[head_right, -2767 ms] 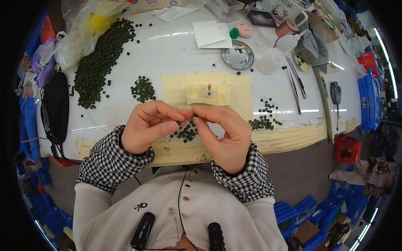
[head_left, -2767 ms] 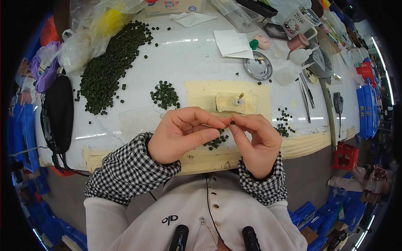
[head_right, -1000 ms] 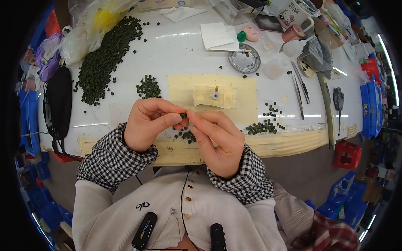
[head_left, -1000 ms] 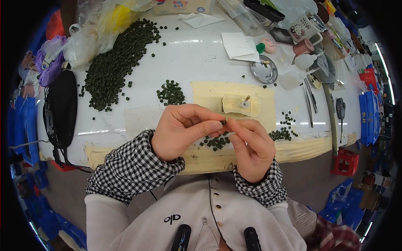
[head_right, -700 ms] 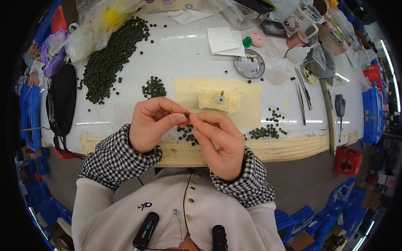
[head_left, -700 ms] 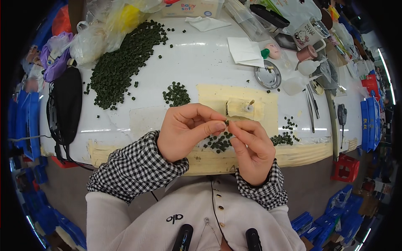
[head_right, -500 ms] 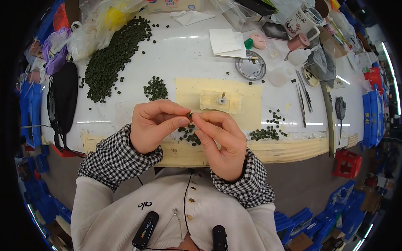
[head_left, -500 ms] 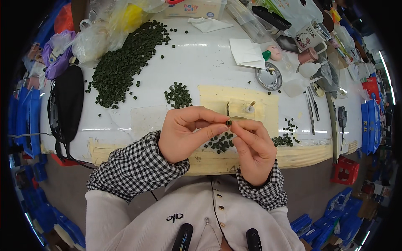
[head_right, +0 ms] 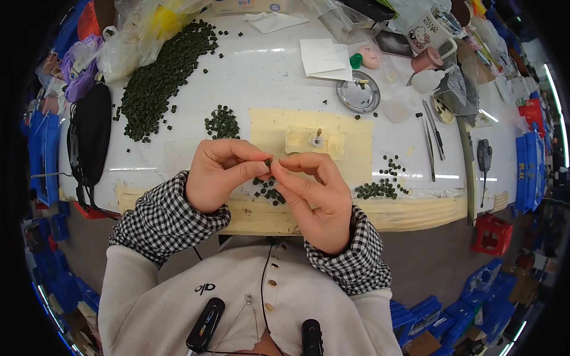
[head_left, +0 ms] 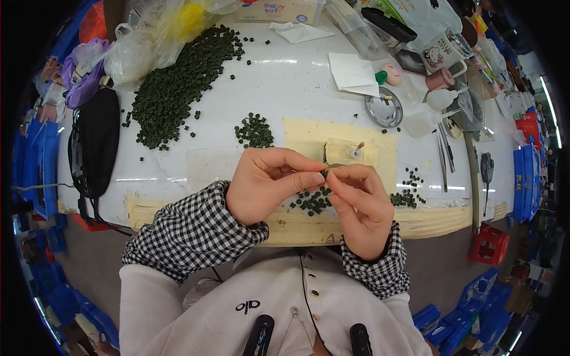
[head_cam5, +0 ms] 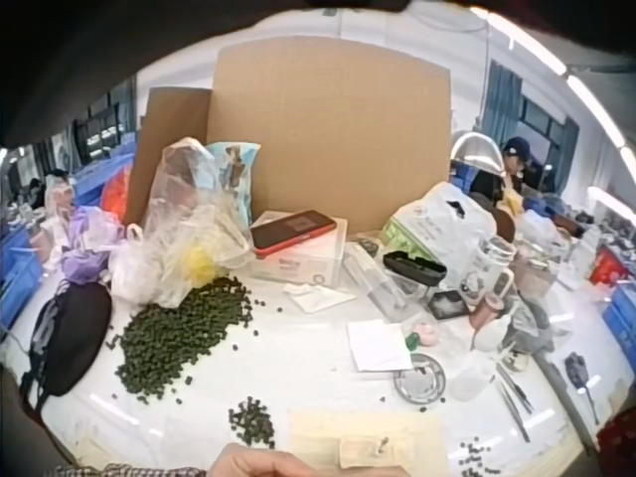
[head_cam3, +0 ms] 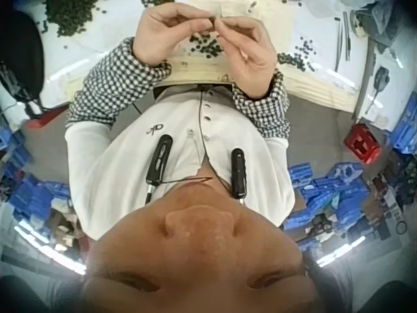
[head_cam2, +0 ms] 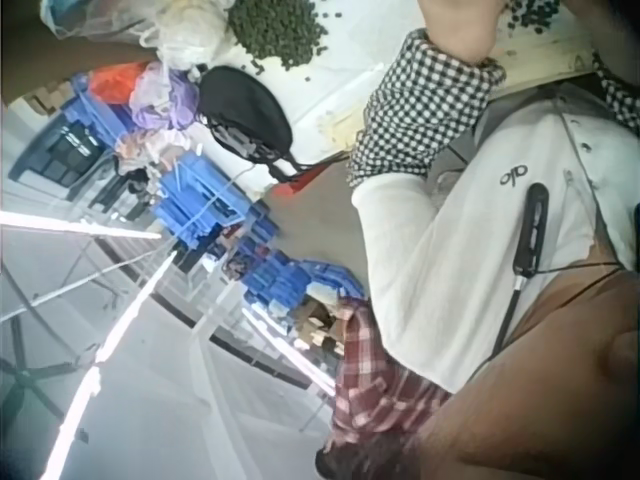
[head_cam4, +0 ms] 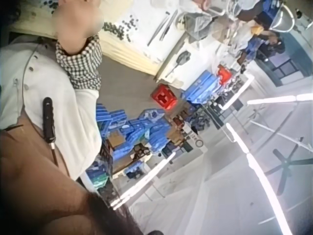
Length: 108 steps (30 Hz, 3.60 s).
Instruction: Picking up small green components and placing them onto a yellow assembly sheet at a factory workbench.
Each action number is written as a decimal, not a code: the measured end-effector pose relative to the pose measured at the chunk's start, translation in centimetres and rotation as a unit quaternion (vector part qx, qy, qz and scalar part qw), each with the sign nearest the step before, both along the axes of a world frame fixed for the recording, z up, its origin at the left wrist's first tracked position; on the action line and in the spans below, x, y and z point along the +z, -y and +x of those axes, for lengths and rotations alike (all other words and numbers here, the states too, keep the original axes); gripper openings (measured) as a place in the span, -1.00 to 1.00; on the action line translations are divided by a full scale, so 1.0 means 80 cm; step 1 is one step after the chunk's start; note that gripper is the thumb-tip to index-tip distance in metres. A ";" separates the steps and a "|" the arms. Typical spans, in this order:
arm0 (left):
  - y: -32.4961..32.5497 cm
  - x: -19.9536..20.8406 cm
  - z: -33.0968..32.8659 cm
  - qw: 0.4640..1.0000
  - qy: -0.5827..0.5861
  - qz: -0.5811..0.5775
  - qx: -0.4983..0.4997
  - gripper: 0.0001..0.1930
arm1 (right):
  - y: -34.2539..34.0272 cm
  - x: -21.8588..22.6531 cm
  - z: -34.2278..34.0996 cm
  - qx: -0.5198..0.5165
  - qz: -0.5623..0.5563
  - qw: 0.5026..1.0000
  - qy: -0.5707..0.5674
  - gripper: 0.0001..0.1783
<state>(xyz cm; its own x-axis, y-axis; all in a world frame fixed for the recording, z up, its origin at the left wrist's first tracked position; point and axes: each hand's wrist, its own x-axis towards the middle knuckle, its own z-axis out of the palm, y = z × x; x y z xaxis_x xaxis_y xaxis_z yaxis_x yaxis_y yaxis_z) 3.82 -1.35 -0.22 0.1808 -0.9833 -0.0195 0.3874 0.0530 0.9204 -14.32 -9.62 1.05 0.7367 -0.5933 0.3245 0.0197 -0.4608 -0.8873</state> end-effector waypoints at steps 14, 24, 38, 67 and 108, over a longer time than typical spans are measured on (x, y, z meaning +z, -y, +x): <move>0.002 0.000 0.002 0.999 -0.048 0.002 -0.011 -0.81 | -0.005 -0.001 0.003 -0.010 0.057 0.998 0.034 -0.64; 0.005 -0.001 0.002 0.997 -0.068 0.029 -0.026 -0.82 | -0.004 -0.004 0.003 -0.053 -0.005 0.998 0.032 -0.65; 0.000 0.001 -0.003 0.999 0.017 -0.036 -0.010 -0.82 | 0.002 0.003 0.011 -0.104 -0.105 0.989 0.017 -0.74; -0.002 0.006 0.007 0.979 0.195 -0.060 -0.021 -0.87 | 0.002 -0.001 0.006 -0.073 -0.085 0.993 0.031 -0.66; 0.002 0.011 0.014 0.931 0.338 -0.132 0.037 -0.84 | 0.017 0.009 -0.003 -0.143 -0.093 0.985 0.024 -0.71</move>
<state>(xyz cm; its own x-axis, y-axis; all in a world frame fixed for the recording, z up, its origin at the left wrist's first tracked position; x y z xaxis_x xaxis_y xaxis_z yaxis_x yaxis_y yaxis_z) 4.96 -1.49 0.64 0.1316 -0.9217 0.3648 -0.2901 0.3161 0.9033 -14.57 -11.01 1.79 0.5298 -0.7011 0.4772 -0.0952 -0.6083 -0.7880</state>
